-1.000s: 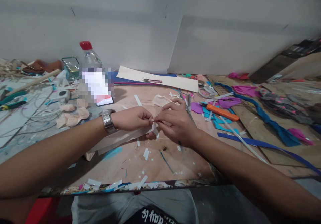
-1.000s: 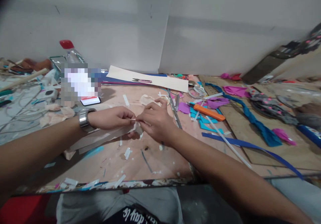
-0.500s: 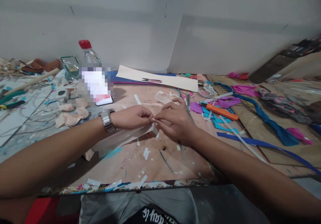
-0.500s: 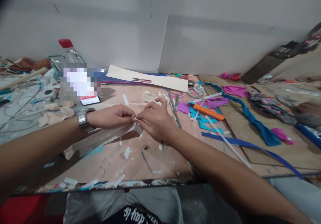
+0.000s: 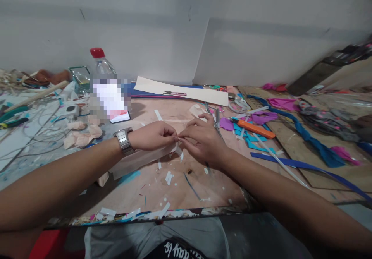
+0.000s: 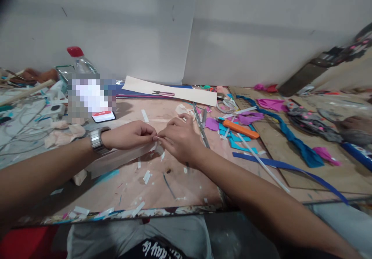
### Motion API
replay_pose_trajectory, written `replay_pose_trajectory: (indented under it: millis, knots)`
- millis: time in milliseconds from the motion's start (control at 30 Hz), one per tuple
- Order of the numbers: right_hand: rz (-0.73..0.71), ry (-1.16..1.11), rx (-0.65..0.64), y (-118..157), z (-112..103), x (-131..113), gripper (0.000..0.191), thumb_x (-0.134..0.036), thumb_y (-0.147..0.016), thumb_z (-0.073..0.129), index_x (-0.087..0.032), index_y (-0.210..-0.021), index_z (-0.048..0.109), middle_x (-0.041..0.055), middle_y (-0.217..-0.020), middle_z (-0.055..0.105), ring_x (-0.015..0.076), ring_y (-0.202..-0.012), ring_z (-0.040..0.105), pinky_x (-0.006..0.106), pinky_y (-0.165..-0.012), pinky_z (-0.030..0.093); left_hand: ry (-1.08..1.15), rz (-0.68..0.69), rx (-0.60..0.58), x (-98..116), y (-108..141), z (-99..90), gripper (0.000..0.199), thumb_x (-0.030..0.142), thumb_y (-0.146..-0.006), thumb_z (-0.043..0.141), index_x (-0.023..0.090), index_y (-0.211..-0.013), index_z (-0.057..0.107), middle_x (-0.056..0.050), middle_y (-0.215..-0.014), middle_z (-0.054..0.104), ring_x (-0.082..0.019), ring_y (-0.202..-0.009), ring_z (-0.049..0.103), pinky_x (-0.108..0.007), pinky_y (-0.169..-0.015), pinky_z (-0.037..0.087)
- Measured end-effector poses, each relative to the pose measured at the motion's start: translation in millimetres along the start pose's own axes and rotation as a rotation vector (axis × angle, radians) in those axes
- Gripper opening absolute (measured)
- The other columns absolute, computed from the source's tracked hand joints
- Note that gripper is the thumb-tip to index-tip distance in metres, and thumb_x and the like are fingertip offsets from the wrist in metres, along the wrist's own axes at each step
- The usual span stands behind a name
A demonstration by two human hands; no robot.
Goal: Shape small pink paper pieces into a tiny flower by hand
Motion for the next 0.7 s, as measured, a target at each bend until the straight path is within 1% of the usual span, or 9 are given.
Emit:
replay_pose_trajectory:
  millis: [100,167,267,367,533,700]
  knots:
    - [0.007,0.004,0.011,0.4,0.7,0.1,0.014,-0.031,-0.099,0.064,-0.026,-0.094,0.076,-0.0013,-0.084,0.079,0.0216,-0.094,0.066,0.049,-0.111,0.025,-0.08,0.007,0.031,3.3,1.0,0.0,0.04,0.044,-0.099,0.051,0.014,-0.081,0.07,0.001,-0.065,0.059,-0.012,-0.061,0.046,-0.026,-0.06,0.031]
    - [0.019,0.01,0.018,0.7,1.2,0.5,0.013,-0.031,-0.098,0.064,-0.026,-0.093,0.075,-0.0009,-0.084,0.078,0.0222,-0.095,0.066,0.05,-0.111,0.025,-0.145,0.023,0.066,6.2,1.7,1.6,0.04,0.042,-0.1,0.05,0.014,-0.083,0.073,0.0,-0.067,0.063,-0.013,-0.061,0.048,-0.027,-0.06,0.031]
    - [0.03,0.022,0.006,1.4,2.6,1.2,0.01,-0.027,-0.097,0.065,-0.025,-0.092,0.073,-0.0012,-0.084,0.078,0.0224,-0.095,0.066,0.05,-0.111,0.025,-0.289,0.039,0.136,10.3,2.8,4.9,0.038,0.038,-0.1,0.049,0.015,-0.09,0.078,-0.005,-0.074,0.071,-0.014,-0.062,0.053,-0.028,-0.061,0.03]
    - [0.031,0.024,0.007,1.7,2.6,1.4,0.008,-0.024,-0.095,0.065,-0.024,-0.091,0.071,-0.0004,-0.085,0.077,0.0224,-0.095,0.066,0.051,-0.109,0.026,-0.443,0.061,0.183,13.7,3.7,7.5,0.036,0.032,-0.1,0.048,0.016,-0.095,0.08,-0.009,-0.081,0.077,-0.017,-0.067,0.059,-0.03,-0.063,0.03]
    - [0.051,-0.007,-0.02,0.7,0.8,-0.6,0.009,-0.021,-0.096,0.06,-0.022,-0.094,0.069,0.0021,-0.089,0.077,0.0238,-0.099,0.066,0.051,-0.108,0.026,-0.589,0.11,0.178,16.9,4.7,9.0,0.037,0.031,-0.103,0.046,0.017,-0.096,0.079,-0.01,-0.083,0.078,-0.021,-0.072,0.066,-0.031,-0.064,0.033]
    - [0.074,-0.03,-0.114,-0.6,1.3,-3.5,0.011,-0.019,-0.095,0.054,-0.021,-0.093,0.065,0.0048,-0.094,0.074,0.0255,-0.105,0.063,0.052,-0.108,0.025,-0.62,0.159,0.135,20.6,4.8,10.5,0.033,0.027,-0.103,0.047,0.017,-0.097,0.078,-0.01,-0.089,0.079,-0.022,-0.078,0.07,-0.03,-0.068,0.038]
Point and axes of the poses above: each hand's wrist, its own y-axis away from the middle knuckle, its own z-axis out of the palm, x = y × z, the point moved 4 cm from there along -y, towards the middle knuckle
